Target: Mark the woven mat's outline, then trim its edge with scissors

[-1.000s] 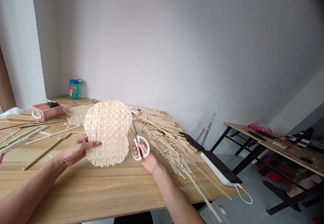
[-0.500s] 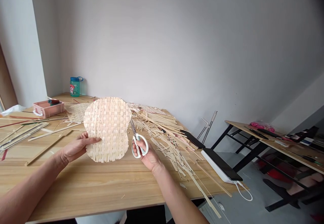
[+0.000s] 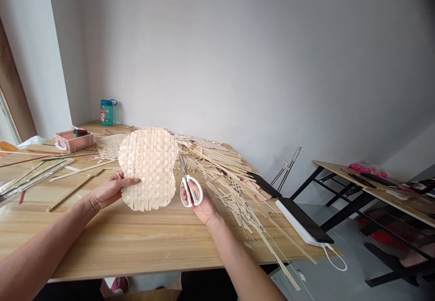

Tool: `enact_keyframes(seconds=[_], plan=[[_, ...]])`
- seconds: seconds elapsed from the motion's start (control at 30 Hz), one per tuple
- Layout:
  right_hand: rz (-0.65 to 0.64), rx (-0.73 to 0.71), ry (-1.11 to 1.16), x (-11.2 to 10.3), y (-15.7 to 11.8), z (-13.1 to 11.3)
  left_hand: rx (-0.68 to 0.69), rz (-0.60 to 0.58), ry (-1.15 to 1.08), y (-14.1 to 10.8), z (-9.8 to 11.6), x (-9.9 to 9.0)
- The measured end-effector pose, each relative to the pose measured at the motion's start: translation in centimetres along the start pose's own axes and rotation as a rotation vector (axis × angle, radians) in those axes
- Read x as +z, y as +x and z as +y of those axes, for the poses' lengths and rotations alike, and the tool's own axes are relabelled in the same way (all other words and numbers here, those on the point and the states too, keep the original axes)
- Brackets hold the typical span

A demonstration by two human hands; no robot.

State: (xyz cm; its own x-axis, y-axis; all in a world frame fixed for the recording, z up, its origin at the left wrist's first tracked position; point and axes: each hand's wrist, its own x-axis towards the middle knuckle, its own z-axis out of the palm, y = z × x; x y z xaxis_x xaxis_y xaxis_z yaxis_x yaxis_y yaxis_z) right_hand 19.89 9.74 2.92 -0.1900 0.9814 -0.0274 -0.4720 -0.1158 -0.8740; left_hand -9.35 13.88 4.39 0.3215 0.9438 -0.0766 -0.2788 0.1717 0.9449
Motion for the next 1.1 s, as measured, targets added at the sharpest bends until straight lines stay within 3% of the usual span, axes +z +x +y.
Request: enact_keyframes(seconds=[0.2,0.37,0.83,1.1], plan=[[-0.034,-0.084,-0.063,0.3,-0.2,0.0,-0.009,0.042,0.014,-0.1,0.3,0.2],[0.012,-0.131,-0.102,0.5,-0.3,0.0,-0.026,0.026,0.063,-0.1,0.2,0.2],[-0.003,-0.124,-0.277,0.5,-0.4,0.6,-0.015,0.121,0.052,0.0,0.6,0.2],[-0.067,-0.092,-0.372,0.0,-0.5,1.8,0.04,0.097,-0.036,0.0,0.2,0.4]])
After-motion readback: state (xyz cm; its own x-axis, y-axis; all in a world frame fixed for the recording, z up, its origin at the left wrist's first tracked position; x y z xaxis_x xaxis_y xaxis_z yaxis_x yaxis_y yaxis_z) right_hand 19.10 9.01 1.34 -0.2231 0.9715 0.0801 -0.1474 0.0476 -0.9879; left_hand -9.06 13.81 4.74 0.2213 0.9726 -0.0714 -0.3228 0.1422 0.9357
